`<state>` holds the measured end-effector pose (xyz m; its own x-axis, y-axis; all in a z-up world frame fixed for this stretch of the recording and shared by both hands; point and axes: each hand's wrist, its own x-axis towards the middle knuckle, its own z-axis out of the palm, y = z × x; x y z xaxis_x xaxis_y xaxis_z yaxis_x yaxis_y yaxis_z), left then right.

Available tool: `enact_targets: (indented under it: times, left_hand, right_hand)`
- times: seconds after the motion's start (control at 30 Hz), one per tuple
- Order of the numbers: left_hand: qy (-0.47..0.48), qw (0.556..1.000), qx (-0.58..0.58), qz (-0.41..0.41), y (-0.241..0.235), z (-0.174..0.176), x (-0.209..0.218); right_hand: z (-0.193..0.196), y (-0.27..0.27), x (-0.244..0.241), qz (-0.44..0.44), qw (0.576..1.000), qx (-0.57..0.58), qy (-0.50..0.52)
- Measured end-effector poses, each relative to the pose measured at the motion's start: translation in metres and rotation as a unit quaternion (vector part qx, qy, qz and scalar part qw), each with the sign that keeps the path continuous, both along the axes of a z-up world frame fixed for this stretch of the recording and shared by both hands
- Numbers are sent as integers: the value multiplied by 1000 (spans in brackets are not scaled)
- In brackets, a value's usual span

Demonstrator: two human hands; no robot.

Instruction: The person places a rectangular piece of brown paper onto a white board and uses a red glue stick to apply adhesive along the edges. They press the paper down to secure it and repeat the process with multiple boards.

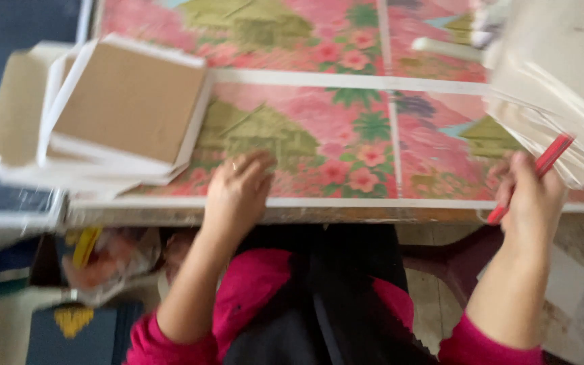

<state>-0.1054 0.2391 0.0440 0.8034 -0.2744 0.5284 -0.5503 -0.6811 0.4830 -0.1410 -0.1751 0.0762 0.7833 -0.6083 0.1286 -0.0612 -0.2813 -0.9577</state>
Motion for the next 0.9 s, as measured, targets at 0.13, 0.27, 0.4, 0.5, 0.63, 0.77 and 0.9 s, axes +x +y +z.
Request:
enact_targets:
  times: [0.13,0.27,0.4,0.5,0.63,0.77,0.9]
  left_hand:
    - [-4,980,131,148,52,-11,34]
    - [69,937,228,257,82,-30,53]
    - [-6,933,248,261,75,-33,39]
    - [-46,936,270,222,65,-17,20]
    - [-186,926,240,225,59,28,3]
    - [-249,946,-19,205,68,79,3]
    - [-177,921,-279,207,63,104,14]
  right_hand:
    - [-49,20,-21,86,993,48,61]
    - [-54,27,-28,82,994,34,66]
    - [-63,25,-26,76,994,26,68]
    - [-64,33,-27,51,997,5,55]
    - [-61,34,-33,51,997,-26,52]
    - [-55,36,-32,66,996,-16,51]
    - [-69,28,-33,43,998,35,17]
